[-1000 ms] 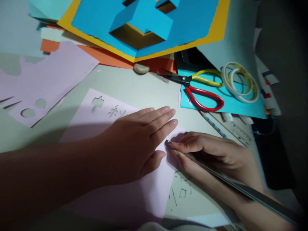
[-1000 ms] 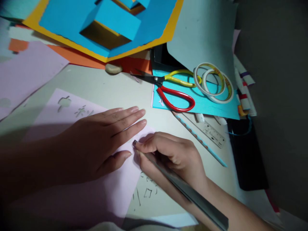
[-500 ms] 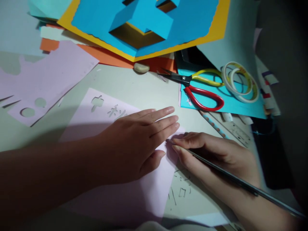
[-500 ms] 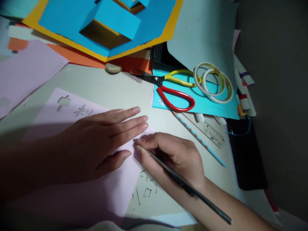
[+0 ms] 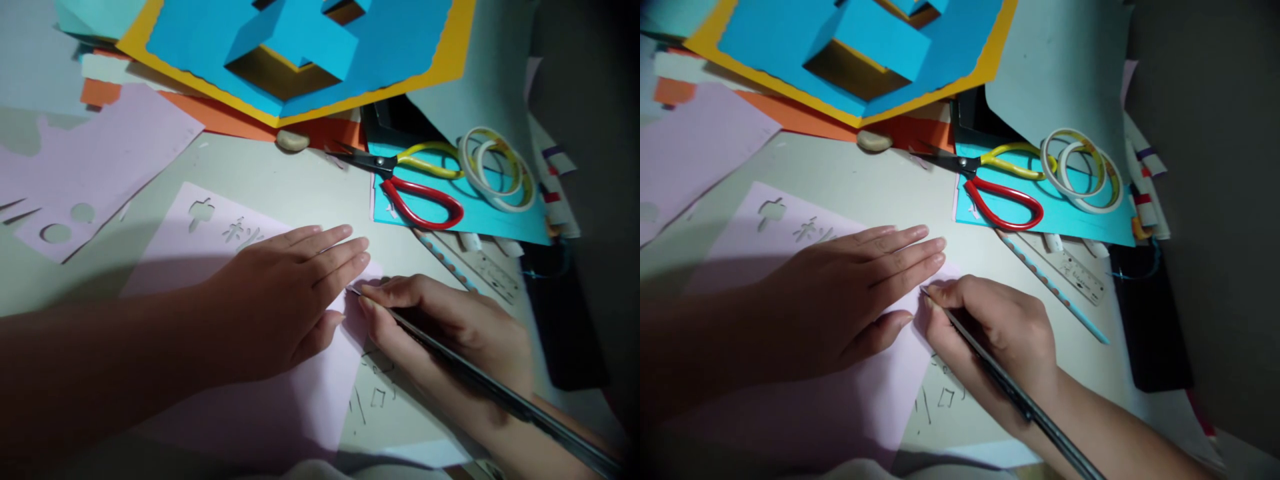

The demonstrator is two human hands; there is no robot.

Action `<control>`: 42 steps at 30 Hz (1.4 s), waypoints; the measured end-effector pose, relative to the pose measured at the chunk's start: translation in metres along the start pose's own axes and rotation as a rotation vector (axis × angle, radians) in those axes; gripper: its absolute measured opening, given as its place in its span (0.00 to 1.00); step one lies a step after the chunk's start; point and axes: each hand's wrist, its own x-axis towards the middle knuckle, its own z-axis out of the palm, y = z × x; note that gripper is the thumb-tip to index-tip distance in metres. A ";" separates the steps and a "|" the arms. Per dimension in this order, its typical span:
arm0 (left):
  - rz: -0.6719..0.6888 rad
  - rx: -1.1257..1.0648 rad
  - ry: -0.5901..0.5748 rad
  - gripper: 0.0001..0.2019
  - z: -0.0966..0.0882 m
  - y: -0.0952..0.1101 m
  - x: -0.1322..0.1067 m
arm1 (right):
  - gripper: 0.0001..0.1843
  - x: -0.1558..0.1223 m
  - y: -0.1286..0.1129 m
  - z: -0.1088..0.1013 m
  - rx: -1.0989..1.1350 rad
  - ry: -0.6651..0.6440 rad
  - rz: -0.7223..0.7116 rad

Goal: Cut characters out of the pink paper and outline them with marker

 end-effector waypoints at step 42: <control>0.005 0.051 0.008 0.26 0.000 0.000 0.001 | 0.06 0.000 -0.008 -0.001 -0.161 -0.001 -0.123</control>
